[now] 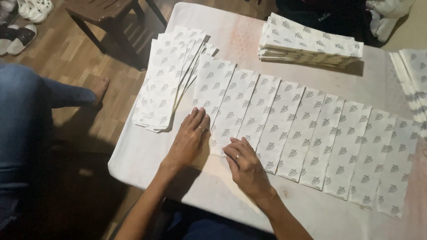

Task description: Folding and gluing printed paper sheets to assemble paper bags.

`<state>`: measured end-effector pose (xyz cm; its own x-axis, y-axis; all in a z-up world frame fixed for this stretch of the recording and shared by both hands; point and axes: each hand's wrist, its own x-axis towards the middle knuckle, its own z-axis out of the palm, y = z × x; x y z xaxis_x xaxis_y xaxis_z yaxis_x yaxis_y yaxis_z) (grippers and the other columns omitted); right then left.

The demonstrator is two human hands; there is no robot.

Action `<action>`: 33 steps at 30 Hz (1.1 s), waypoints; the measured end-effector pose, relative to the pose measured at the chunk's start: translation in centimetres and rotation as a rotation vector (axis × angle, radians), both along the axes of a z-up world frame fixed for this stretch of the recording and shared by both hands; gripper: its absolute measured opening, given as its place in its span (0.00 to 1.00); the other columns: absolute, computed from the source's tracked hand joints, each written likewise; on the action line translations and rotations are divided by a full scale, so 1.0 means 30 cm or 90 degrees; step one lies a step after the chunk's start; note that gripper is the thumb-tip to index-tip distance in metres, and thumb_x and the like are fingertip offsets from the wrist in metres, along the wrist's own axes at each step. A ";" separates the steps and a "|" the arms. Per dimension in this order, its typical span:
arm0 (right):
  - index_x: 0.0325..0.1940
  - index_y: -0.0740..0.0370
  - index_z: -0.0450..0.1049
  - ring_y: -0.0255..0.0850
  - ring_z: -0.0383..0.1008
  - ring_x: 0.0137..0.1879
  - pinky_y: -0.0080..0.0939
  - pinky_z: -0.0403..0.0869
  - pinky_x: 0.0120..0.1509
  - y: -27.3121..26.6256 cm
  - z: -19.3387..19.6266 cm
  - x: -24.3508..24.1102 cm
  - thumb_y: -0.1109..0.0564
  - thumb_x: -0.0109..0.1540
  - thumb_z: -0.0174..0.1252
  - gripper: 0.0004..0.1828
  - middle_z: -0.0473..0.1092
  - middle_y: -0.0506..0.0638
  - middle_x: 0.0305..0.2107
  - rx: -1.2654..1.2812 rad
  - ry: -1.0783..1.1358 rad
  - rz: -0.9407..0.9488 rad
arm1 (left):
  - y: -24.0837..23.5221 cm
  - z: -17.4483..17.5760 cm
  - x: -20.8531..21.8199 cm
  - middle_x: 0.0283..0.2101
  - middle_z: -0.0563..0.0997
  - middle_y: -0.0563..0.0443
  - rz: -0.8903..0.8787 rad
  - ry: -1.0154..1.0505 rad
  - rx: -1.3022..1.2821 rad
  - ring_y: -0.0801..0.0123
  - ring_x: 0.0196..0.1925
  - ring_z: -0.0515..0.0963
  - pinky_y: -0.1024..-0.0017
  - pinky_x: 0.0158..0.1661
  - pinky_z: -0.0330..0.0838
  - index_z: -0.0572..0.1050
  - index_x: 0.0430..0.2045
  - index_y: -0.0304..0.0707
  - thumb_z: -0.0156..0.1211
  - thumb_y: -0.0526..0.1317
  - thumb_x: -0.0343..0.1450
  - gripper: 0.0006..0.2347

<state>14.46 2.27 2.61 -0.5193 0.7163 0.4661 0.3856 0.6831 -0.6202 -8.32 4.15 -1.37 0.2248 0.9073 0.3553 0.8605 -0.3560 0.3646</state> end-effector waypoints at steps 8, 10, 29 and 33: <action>0.49 0.66 0.79 0.56 0.74 0.63 0.64 0.63 0.76 0.003 -0.009 -0.009 0.68 0.61 0.61 0.12 0.73 0.54 0.43 -0.007 -0.051 -0.021 | -0.046 0.066 0.022 0.68 0.67 0.32 0.033 0.046 0.014 0.42 0.74 0.62 0.49 0.68 0.59 0.69 0.62 0.31 0.53 0.41 0.77 0.19; 0.48 0.63 0.82 0.56 0.73 0.64 0.61 0.62 0.77 0.006 -0.009 -0.012 0.64 0.61 0.62 0.11 0.75 0.54 0.42 -0.033 -0.100 -0.048 | -0.059 0.085 0.029 0.66 0.72 0.34 0.079 0.065 -0.012 0.46 0.72 0.65 0.50 0.67 0.61 0.73 0.60 0.35 0.56 0.44 0.76 0.19; 0.41 0.69 0.80 0.56 0.76 0.62 0.55 0.69 0.74 0.018 -0.007 -0.219 0.58 0.62 0.66 0.10 0.77 0.57 0.44 0.077 -0.060 0.038 | -0.169 0.119 -0.129 0.45 0.86 0.41 -0.073 -0.163 0.069 0.50 0.55 0.83 0.55 0.60 0.73 0.84 0.40 0.33 0.72 0.35 0.66 0.11; 0.39 0.68 0.80 0.55 0.77 0.61 0.55 0.70 0.73 0.005 0.001 -0.220 0.59 0.62 0.66 0.08 0.78 0.57 0.43 0.105 -0.071 0.030 | -0.177 0.110 -0.131 0.44 0.86 0.43 -0.074 -0.165 0.063 0.52 0.55 0.83 0.57 0.60 0.74 0.84 0.40 0.35 0.70 0.36 0.67 0.09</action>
<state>7.87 2.42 2.63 -0.6053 0.6092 0.5123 0.4116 0.7904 -0.4537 -12.26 -1.15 1.92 0.2155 0.8387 0.5001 0.6951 -0.4915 0.5246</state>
